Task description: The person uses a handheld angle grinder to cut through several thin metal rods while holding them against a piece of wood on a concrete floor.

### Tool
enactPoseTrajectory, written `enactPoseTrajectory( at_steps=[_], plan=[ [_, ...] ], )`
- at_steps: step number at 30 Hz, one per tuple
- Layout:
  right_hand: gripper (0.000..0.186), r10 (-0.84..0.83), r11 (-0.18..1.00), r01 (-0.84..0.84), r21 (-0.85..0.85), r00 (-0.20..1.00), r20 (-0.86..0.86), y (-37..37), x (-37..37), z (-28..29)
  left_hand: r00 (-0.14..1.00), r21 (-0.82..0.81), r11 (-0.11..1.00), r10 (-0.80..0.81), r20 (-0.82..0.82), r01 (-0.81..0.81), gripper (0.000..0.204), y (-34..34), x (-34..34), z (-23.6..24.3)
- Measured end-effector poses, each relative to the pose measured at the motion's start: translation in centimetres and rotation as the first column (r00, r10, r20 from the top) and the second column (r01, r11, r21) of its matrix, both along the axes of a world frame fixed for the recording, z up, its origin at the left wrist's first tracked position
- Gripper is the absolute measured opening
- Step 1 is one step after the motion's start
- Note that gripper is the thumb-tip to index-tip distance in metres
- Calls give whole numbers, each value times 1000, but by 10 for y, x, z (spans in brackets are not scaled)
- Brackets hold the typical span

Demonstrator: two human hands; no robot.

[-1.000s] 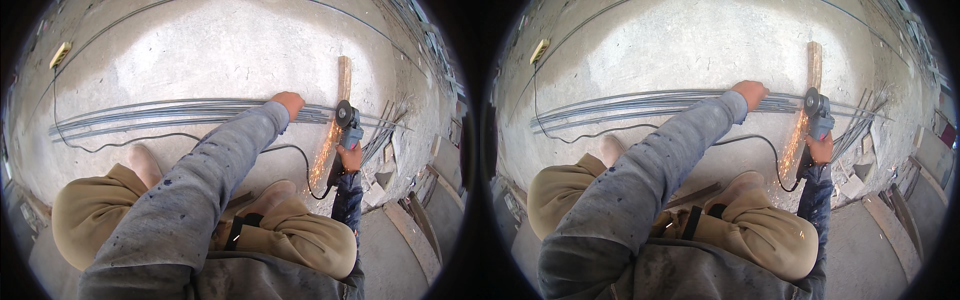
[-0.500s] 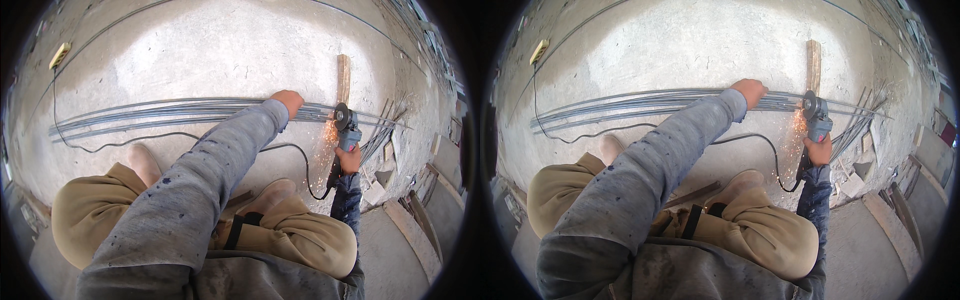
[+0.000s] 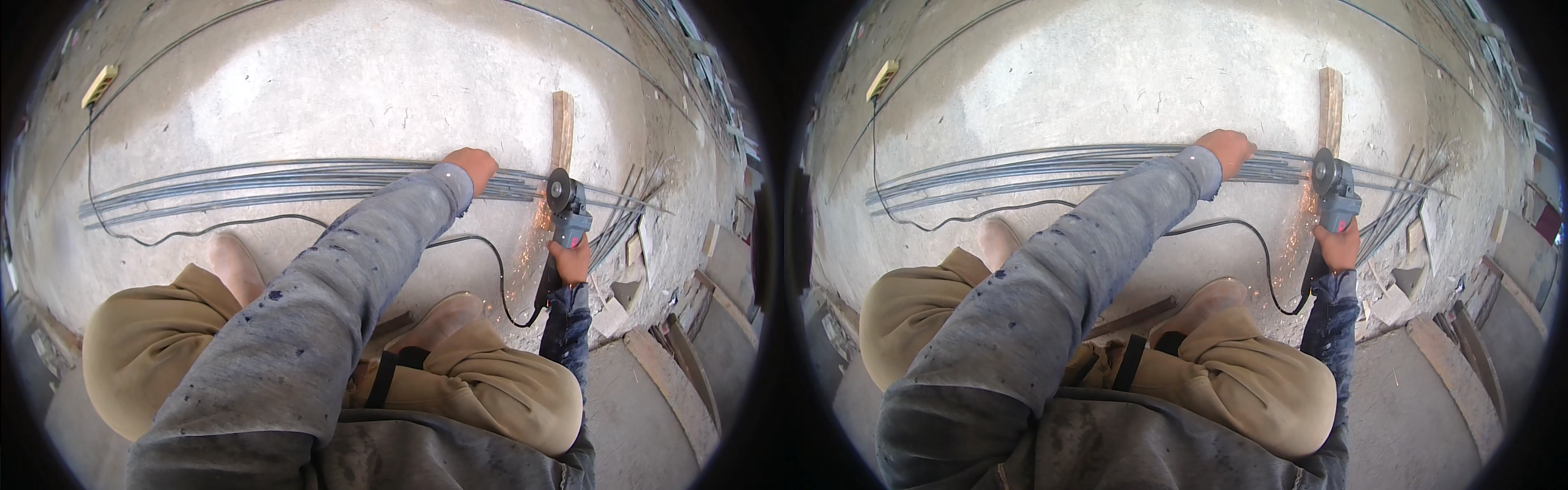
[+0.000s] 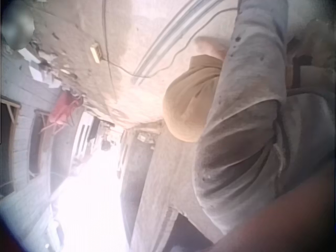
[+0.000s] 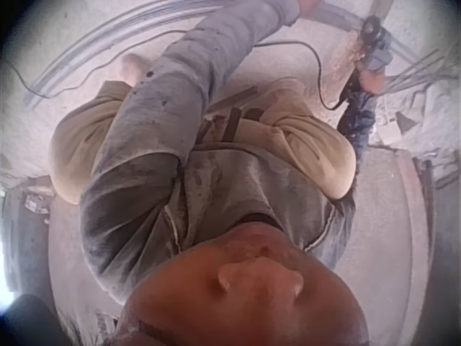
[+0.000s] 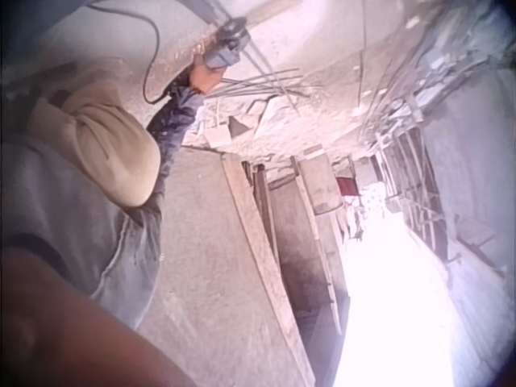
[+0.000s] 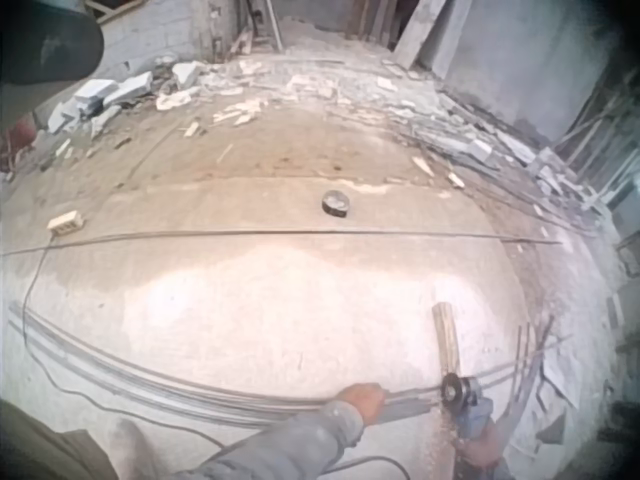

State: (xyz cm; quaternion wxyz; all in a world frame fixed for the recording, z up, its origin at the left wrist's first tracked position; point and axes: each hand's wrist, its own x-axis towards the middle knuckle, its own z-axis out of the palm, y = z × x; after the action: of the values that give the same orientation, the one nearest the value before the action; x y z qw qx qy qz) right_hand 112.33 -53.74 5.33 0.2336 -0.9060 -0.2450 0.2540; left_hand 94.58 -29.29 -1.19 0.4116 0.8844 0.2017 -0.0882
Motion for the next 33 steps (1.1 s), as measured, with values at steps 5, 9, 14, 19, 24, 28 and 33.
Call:
enactPoseTrajectory(
  at_steps=[5,9,14,19,24,28,33],
  plan=[
    [45,-38,994,48,103,995,-90,1,-3,-3,1000,-5,1000,-1,-3,1,25,0,0,-4],
    [46,-32,998,35,45,997,-68,15,3,2,1000,-12,1000,-1,-8,1,25,0,0,0],
    [47,-17,1000,17,2,1000,-24,10,7,-2,1000,-4,1000,9,6,-9,24,0,-1,2],
    [48,-27,1000,27,1,998,-49,-4,-1,2,1000,-1,1000,-8,-11,8,24,-1,2,-1],
    [47,-37,997,35,-66,999,-24,6,-10,8,1000,-8,1000,-13,-16,13,24,1,0,-2],
    [48,-28,996,35,86,996,-90,-1,10,-6,1000,-24,1000,-2,11,2,25,-1,4,0],
    [50,16,999,-15,43,1000,-3,12,8,-2,1000,-29,999,14,0,-14,25,-1,0,-4]
  ],
)
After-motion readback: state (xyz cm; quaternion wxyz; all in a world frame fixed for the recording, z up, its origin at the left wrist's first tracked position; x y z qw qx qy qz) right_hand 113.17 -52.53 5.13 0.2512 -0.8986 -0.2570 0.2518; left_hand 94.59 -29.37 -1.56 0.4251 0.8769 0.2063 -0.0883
